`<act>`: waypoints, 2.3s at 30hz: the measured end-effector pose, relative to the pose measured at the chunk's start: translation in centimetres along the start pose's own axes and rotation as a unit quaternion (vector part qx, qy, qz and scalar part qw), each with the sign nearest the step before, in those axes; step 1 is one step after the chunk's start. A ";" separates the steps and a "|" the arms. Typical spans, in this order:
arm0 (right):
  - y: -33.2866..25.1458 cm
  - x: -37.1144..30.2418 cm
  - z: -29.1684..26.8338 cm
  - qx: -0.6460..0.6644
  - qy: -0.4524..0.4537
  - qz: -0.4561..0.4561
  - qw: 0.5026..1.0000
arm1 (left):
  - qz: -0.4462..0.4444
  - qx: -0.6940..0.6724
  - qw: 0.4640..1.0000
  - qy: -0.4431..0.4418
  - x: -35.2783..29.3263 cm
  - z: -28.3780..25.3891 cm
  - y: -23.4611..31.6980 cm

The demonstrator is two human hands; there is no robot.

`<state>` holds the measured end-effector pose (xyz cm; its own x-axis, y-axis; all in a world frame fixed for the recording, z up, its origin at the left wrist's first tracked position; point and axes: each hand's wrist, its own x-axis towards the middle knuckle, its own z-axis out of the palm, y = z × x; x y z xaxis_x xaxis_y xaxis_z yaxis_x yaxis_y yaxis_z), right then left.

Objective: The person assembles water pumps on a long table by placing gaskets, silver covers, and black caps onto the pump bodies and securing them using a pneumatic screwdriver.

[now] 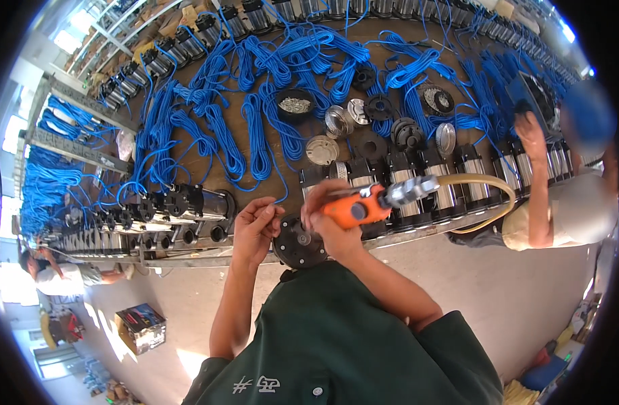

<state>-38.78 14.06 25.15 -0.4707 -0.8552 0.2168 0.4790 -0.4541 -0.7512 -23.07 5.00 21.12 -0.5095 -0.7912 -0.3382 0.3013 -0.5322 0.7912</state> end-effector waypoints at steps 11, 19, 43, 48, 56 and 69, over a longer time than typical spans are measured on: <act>-0.5 2.6 -0.6 0.091 0.085 -0.083 0.989 | -0.073 -0.008 0.997 -0.029 -0.4 2.3 0.4; -0.9 2.1 -1.6 0.126 0.106 -0.105 0.981 | -0.071 0.027 0.997 -0.015 -0.8 3.9 -0.1; 0.8 -2.6 -7.6 -0.005 0.139 0.003 0.990 | -0.073 0.576 0.781 -0.229 0.1 7.2 0.7; 0.2 -2.2 -6.2 -0.072 0.085 0.017 0.994 | 0.080 0.605 0.791 -0.033 0.8 4.1 1.5; 0.9 -2.0 -5.7 -0.102 0.063 0.042 0.992 | 0.035 0.540 0.841 -0.030 1.7 0.5 -0.4; -1.6 -2.4 -5.2 -0.193 0.030 0.004 0.981 | -0.065 0.290 0.953 -0.052 20.2 2.8 2.0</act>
<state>-42.31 18.14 22.60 -0.5168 -0.8367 0.1814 0.1714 -0.3087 -0.9356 -35.00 -11.19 17.25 -0.5979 -0.6802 -0.4241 -0.2507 -0.3438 0.9049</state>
